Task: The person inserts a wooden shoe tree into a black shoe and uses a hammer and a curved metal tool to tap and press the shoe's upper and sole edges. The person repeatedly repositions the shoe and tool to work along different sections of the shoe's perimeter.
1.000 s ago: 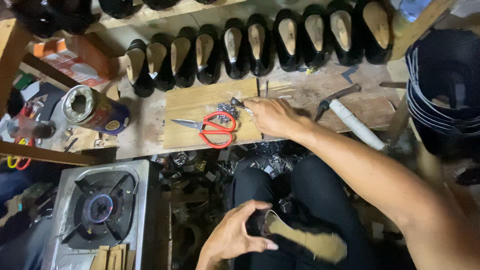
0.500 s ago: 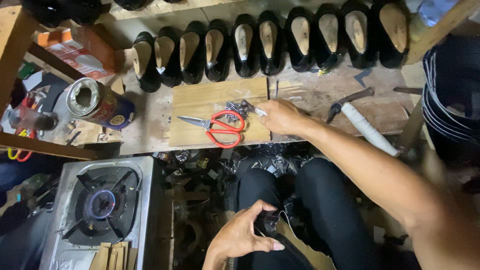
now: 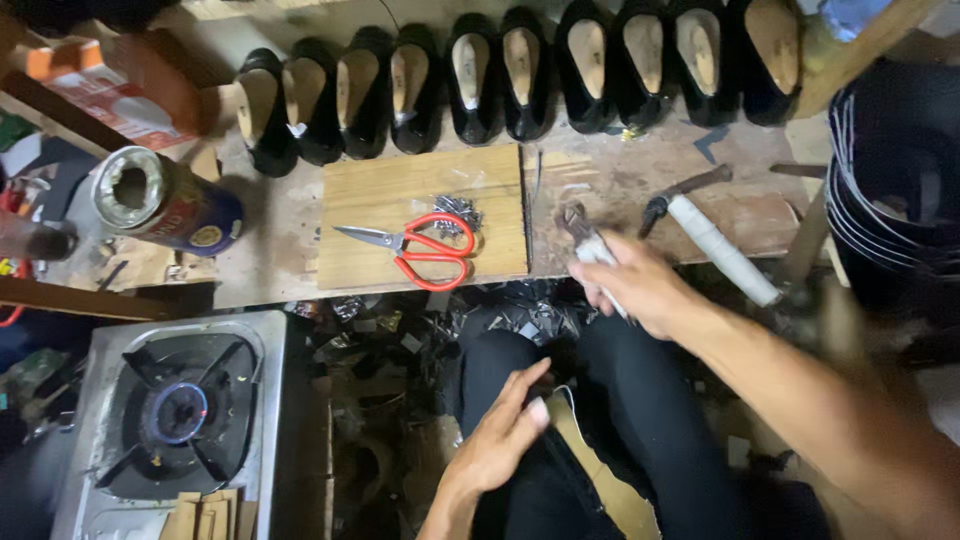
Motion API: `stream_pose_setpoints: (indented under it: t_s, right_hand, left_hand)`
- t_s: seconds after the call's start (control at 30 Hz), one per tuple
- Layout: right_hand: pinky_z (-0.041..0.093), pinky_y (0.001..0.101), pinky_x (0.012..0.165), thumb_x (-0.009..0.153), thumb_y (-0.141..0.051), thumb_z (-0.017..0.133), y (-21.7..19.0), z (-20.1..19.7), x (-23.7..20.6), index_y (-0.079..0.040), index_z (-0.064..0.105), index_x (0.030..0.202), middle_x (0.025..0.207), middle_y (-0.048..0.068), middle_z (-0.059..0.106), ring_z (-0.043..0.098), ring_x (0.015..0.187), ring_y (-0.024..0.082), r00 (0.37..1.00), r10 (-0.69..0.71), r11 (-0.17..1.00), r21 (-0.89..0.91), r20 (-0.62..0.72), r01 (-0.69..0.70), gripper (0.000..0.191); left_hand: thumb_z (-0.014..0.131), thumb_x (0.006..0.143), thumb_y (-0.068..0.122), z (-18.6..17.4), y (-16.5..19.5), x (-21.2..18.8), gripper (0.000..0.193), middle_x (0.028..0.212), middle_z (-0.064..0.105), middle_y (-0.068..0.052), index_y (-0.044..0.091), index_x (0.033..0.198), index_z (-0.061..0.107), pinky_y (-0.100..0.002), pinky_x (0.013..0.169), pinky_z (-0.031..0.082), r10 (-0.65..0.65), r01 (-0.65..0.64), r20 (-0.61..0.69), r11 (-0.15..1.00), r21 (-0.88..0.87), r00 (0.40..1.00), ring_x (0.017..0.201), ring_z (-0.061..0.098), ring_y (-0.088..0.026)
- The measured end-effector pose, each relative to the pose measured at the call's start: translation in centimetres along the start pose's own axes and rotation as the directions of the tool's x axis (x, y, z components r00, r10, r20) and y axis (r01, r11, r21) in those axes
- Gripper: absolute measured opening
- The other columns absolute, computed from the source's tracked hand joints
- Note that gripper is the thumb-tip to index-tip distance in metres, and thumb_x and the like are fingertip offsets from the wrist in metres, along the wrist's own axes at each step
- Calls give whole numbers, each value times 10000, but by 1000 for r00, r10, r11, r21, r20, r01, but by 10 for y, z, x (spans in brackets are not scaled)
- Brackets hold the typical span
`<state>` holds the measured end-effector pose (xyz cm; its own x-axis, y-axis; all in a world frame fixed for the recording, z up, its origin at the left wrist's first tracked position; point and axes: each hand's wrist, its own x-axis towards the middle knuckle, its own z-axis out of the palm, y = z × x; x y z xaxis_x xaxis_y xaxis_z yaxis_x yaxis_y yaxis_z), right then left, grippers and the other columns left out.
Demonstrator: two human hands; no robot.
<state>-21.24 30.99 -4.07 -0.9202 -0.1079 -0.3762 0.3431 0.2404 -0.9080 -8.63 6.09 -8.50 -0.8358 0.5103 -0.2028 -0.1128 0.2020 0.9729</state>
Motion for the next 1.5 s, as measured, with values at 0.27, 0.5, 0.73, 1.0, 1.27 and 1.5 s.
stream_pose_setpoints:
  t_s: [0.27,0.5,0.73,1.0,1.27,1.5]
  right_hand:
    - [583,288,608,950,-211,596,83,-28,-146,-10,699,1058,829,1,728,706,704,103,923,278,945,-246,265,-214,251]
    - [567,377,813,912,-140,608,81,-26,-183,-38,543,1394,1066,98,731,734,945,266,977,-137,810,-550,161,204,497]
    - [574,443,665,759,-6,609,76,-22,-196,-15,377,1537,1146,182,582,688,782,351,966,-121,325,-910,230,257,812]
    - [562,466,632,851,-81,638,121,19,-208,-101,467,1491,996,164,627,679,722,375,956,-284,685,-714,-76,146,663]
    - [573,435,730,850,-24,599,86,-21,-209,-51,501,1408,1021,114,688,721,881,333,965,-222,791,-554,137,260,568]
    - [584,451,604,833,-49,617,92,-5,-213,-81,337,1576,1117,163,557,697,669,337,998,5,454,-889,60,51,795]
  left_hand:
    - [299,1098,338,40,2,41,544,1083,667,-191,-20,1203,696,-366,995,467,146,-152,-128,987,-42,981,1061,651,-304]
    - [333,1112,300,80,24,56,496,1051,690,-202,-41,1150,691,-390,927,509,285,-276,-156,958,80,946,999,686,-340]
    - [361,1104,309,89,23,56,461,1097,674,-202,-14,1196,676,-404,963,495,266,-237,-107,944,229,958,1057,657,-369]
    - [475,1074,339,84,-1,39,530,1330,511,-242,-32,1452,453,-432,1119,390,303,-312,78,924,222,950,1282,504,-392]
    - [579,1003,186,97,25,27,514,1333,521,-269,-82,1420,444,-452,1079,440,372,-367,70,838,404,926,1224,512,-430]
    - [625,868,104,87,32,30,645,1339,495,-279,-96,1440,402,-455,1083,400,293,-330,154,867,374,944,1238,477,-435]
